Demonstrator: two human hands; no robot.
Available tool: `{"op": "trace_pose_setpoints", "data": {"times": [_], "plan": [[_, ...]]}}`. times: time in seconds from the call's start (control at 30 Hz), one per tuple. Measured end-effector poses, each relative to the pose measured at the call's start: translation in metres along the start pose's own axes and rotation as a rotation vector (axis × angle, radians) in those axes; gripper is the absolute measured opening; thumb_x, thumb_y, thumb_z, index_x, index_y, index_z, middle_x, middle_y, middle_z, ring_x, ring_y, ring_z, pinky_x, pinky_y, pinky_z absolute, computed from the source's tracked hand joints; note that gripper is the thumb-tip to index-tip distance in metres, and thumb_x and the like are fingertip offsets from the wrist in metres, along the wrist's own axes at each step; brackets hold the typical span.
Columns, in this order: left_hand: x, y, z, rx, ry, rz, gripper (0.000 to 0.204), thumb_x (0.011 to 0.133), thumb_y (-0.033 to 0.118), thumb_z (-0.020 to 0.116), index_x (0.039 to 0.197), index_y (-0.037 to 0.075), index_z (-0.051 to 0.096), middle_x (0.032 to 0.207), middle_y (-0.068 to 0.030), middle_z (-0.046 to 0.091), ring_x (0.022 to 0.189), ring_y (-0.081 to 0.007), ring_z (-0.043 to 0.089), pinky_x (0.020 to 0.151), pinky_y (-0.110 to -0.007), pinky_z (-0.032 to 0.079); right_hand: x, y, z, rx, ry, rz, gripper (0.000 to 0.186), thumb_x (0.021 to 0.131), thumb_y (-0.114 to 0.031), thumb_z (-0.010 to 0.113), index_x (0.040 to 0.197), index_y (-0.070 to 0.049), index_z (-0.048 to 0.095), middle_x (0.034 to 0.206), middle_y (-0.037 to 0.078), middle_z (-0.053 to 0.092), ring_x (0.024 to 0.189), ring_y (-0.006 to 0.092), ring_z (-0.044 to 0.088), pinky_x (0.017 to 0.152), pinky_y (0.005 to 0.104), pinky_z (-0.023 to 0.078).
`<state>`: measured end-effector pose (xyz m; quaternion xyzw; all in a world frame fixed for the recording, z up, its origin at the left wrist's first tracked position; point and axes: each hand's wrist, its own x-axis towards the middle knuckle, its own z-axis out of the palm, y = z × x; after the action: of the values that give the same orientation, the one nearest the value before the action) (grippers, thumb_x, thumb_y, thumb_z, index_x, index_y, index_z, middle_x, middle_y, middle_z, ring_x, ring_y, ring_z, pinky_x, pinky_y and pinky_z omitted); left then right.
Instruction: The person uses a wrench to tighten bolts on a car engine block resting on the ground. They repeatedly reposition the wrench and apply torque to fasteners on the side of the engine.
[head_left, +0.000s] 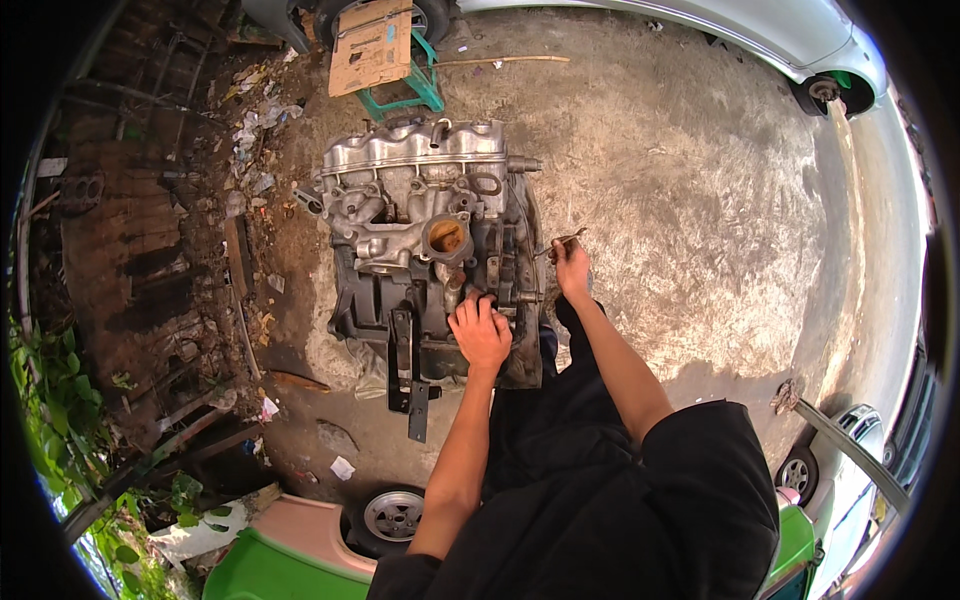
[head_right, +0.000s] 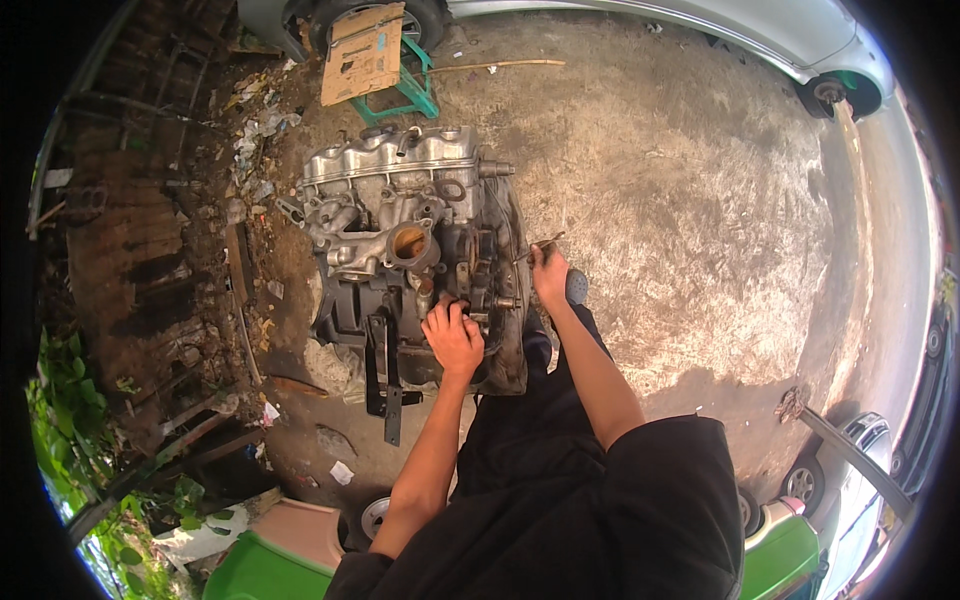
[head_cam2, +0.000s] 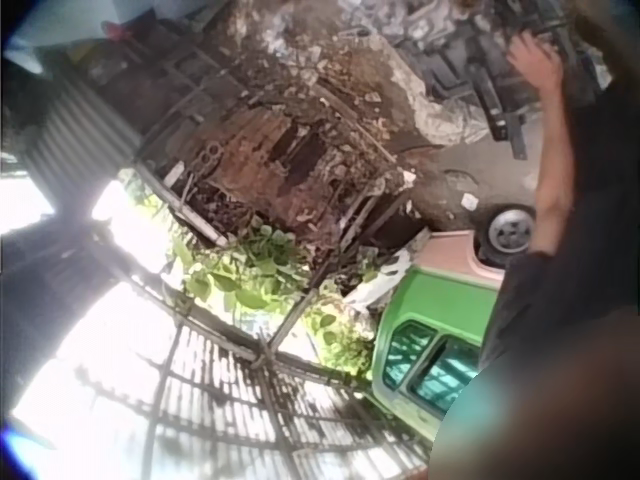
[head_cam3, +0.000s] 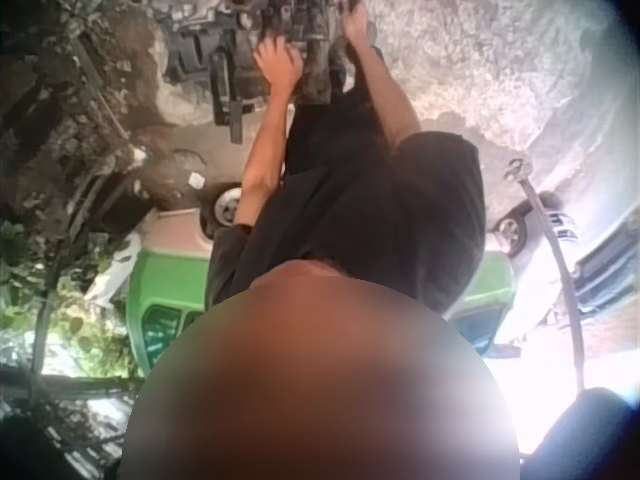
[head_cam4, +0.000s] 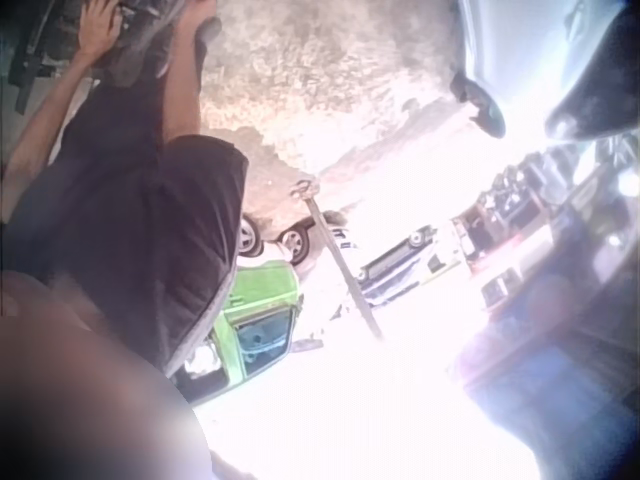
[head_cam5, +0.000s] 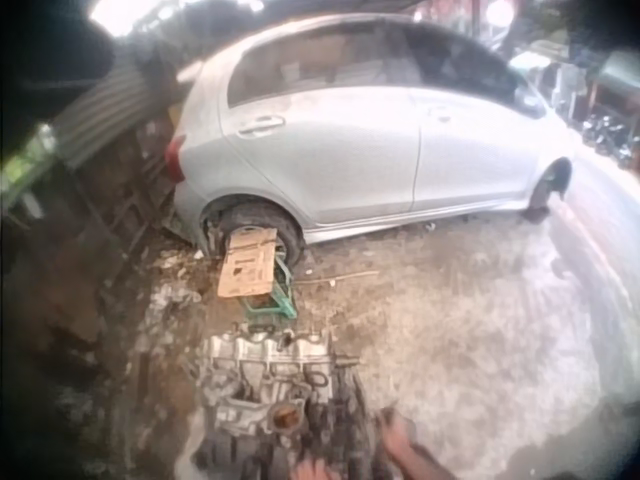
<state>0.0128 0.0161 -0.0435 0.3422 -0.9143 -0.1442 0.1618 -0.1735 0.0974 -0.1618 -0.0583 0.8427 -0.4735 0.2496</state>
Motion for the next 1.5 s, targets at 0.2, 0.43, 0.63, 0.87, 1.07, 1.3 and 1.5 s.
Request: {"op": "trace_pose_setpoints", "data": {"times": [0.2,0.43,0.63,0.87,1.07,1.3,1.5], "plan": [[0.0,0.0,0.0,0.005,-0.011,0.003,0.025,0.082,0.017,0.053,0.103,0.007,0.059,0.119,-0.0127,0.057,0.102,-0.0329,0.052,0.09,-0.049,0.038,0.04,0.015,0.034,-0.365,-0.221,0.049,0.042,0.102,-0.034,0.046,0.099,0.005,0.062,0.093,0.027,0.069,0.074,0.0356,0.069,0.067,0.0433,0.053],[-0.001,-0.001,0.002,0.004,0.007,0.001,0.024,0.082,0.017,0.052,0.104,0.008,0.059,0.118,-0.0136,0.057,0.101,-0.0328,0.052,0.089,-0.05,0.038,0.059,0.018,0.051,0.043,-0.452,0.406,0.04,0.098,-0.029,0.05,0.1,0.01,0.061,0.084,0.022,0.068,0.069,0.0302,0.067,0.057,0.0426,0.052],[-0.001,-0.001,0.001,0.006,0.0,-0.001,0.025,0.083,0.018,0.051,0.104,0.008,0.059,0.117,-0.0133,0.058,0.101,-0.0321,0.052,0.089,-0.049,0.038,0.065,0.019,0.057,-0.06,-0.458,0.383,0.04,0.097,-0.029,0.052,0.098,0.009,0.062,0.078,0.022,0.068,0.065,0.0305,0.067,0.056,0.0417,0.052],[0.001,0.0,0.001,-0.011,0.031,0.014,0.025,0.083,0.016,0.049,0.104,0.008,0.059,0.114,-0.0135,0.057,0.098,-0.0344,0.052,0.088,-0.049,0.037,0.07,0.008,0.059,-0.096,-0.512,0.361,0.038,0.094,-0.025,0.047,0.093,0.008,0.064,0.072,0.019,0.067,0.057,0.0304,0.066,0.052,0.0413,0.051],[-0.001,-0.001,0.0,-0.006,0.01,0.0,0.027,0.081,0.016,0.051,0.105,0.008,0.06,0.115,-0.014,0.058,0.1,-0.0346,0.053,0.09,-0.049,0.038,0.072,0.009,0.07,0.01,-0.629,0.472,0.032,0.092,-0.019,0.046,0.08,0.007,0.06,0.064,0.018,0.061,0.049,0.0283,0.059,0.041,0.0426,0.043],[0.001,0.0,-0.001,-0.039,0.012,-0.004,0.027,0.08,0.015,0.052,0.105,0.008,0.059,0.116,-0.0134,0.058,0.102,-0.0343,0.053,0.09,-0.049,0.038,0.084,0.025,0.075,-0.138,-0.756,0.347,0.028,0.092,-0.015,0.047,0.078,0.007,0.058,0.064,0.019,0.058,0.047,0.0265,0.055,0.039,0.0422,0.039],[0.0,-0.001,0.0,-0.037,0.009,-0.007,0.027,0.08,0.015,0.052,0.105,0.007,0.059,0.116,-0.0132,0.058,0.101,-0.0341,0.054,0.09,-0.048,0.038,0.081,0.039,0.077,-0.343,-0.58,0.232,0.033,0.089,-0.021,0.052,0.098,0.008,0.067,0.089,0.029,0.069,0.081,0.0417,0.07,0.066,0.0483,0.055]]}}
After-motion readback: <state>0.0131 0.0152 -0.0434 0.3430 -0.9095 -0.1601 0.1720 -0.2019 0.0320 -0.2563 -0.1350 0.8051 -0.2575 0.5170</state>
